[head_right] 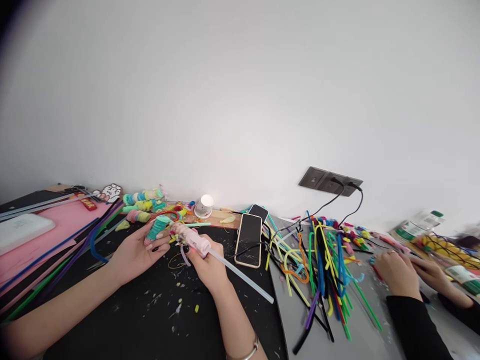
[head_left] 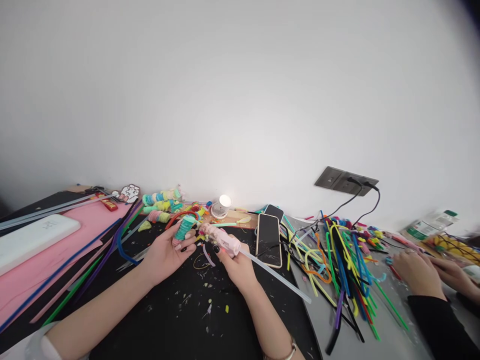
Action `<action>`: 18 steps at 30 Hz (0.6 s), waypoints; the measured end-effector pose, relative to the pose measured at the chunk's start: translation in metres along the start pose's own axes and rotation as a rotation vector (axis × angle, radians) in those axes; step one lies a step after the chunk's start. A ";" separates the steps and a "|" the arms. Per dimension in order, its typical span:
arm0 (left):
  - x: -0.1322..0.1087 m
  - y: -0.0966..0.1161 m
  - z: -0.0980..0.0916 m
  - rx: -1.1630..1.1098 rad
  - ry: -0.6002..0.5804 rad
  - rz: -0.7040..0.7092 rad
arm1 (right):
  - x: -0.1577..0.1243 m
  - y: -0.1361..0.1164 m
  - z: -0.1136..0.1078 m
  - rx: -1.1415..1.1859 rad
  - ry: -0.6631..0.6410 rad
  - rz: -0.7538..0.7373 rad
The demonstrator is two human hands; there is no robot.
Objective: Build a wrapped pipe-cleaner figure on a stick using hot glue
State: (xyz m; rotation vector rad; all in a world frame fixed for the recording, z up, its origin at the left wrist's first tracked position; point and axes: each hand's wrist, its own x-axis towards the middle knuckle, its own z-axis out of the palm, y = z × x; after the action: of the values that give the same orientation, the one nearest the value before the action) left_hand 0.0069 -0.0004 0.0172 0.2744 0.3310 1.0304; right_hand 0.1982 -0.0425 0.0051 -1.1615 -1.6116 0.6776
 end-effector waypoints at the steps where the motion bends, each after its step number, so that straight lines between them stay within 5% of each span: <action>1: 0.000 0.000 0.000 0.008 -0.003 -0.008 | 0.000 0.001 0.000 -0.007 0.010 0.004; 18: -0.002 -0.002 0.004 0.080 0.006 0.011 | 0.001 0.008 0.003 -0.040 0.007 0.039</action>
State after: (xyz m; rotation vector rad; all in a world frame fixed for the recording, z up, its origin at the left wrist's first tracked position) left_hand 0.0089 -0.0038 0.0200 0.3451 0.3770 1.0309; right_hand 0.1985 -0.0385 -0.0021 -1.2255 -1.6071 0.6684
